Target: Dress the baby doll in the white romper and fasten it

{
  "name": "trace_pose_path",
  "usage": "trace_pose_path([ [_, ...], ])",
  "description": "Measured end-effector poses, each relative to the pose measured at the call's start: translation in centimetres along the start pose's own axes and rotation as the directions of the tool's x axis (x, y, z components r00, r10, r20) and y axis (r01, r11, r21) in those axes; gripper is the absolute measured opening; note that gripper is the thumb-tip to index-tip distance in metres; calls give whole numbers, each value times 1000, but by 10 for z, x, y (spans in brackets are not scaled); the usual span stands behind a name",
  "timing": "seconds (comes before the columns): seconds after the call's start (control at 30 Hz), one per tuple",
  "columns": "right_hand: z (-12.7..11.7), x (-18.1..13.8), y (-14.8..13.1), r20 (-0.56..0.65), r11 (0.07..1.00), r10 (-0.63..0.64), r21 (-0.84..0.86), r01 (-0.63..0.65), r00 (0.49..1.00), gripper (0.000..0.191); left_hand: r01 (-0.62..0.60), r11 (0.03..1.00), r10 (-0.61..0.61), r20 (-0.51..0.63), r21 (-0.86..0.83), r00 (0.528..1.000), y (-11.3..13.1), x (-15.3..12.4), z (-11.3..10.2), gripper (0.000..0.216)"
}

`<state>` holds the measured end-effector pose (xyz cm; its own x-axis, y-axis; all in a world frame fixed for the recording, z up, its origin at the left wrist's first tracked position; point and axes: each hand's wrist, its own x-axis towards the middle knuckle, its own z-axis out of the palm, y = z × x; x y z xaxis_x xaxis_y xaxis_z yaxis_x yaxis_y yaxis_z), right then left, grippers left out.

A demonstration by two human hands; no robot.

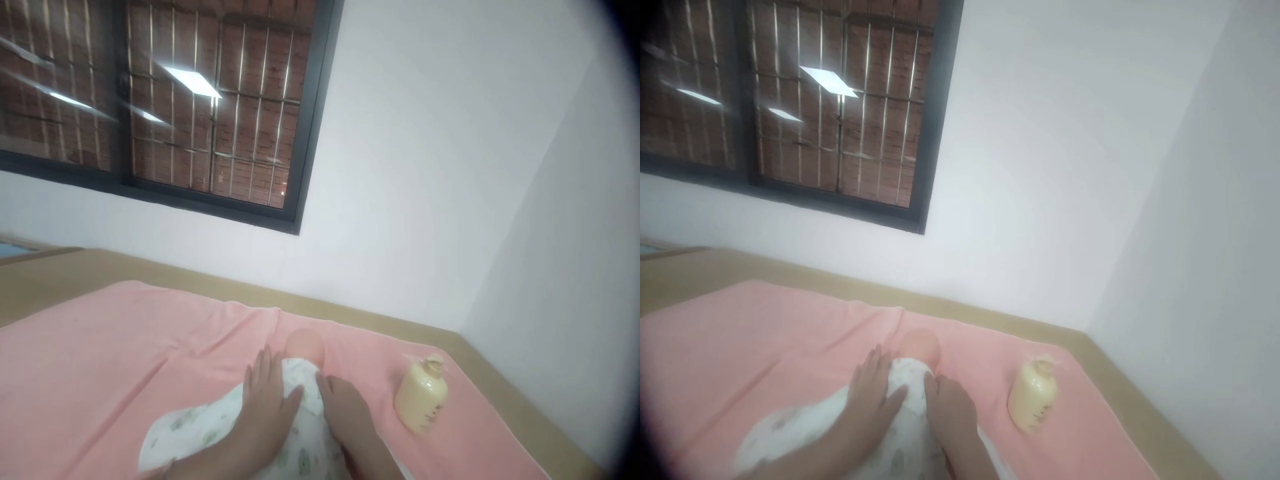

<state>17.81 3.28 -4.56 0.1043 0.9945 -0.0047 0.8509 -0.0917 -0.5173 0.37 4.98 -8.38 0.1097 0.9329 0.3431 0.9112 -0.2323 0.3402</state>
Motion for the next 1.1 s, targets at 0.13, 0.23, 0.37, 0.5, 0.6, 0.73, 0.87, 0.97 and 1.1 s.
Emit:
trace_pose_path([
  [0.13, 2, -1, 1, -34, 1000, -30, -9, 30, 999, 59, 287, 956, -271, 203, -56, 941, 17, 27, -22, 77],
  [0.23, 2, -3, 0, -69, 998, -67, -16, 66, 995, 61, 280, 948, -232, 276, -149, 933, 19, 33, -35, 71],
  [0.37, 0, -5, 0, -82, 997, -77, -33, 74, 994, 61, 244, 935, -141, 360, -258, 922, 9, 35, -45, 69],
  [0.5, -7, -9, -7, -59, 991, -97, -94, 91, 994, 55, 327, 866, -142, 440, -378, 887, -1, 37, -49, 65],
  [0.6, -13, -21, -19, -54, 977, -164, -143, 155, 985, 39, 302, 859, -99, 444, -413, 890, -6, 38, -50, 65],
  [0.73, -17, -42, -33, -33, 968, -223, -129, 217, 974, 30, 293, 842, -47, 479, -454, 877, -14, 42, -51, 64],
  [0.87, -22, -58, -40, -70, 956, -282, -104, 274, 957, 33, 361, 846, -123, 515, -392, 848, -13, 45, -52, 58],
  [0.97, -26, -57, -39, -68, 980, -201, -28, 199, 977, 41, 228, 938, -102, 422, -260, 901, -1, 36, -56, 57],
  [1.1, -21, -37, -28, -54, 991, -131, -35, 130, 990, 45, -76, 996, 87, 258, -53, 962, 22, 14, -66, 59],
])
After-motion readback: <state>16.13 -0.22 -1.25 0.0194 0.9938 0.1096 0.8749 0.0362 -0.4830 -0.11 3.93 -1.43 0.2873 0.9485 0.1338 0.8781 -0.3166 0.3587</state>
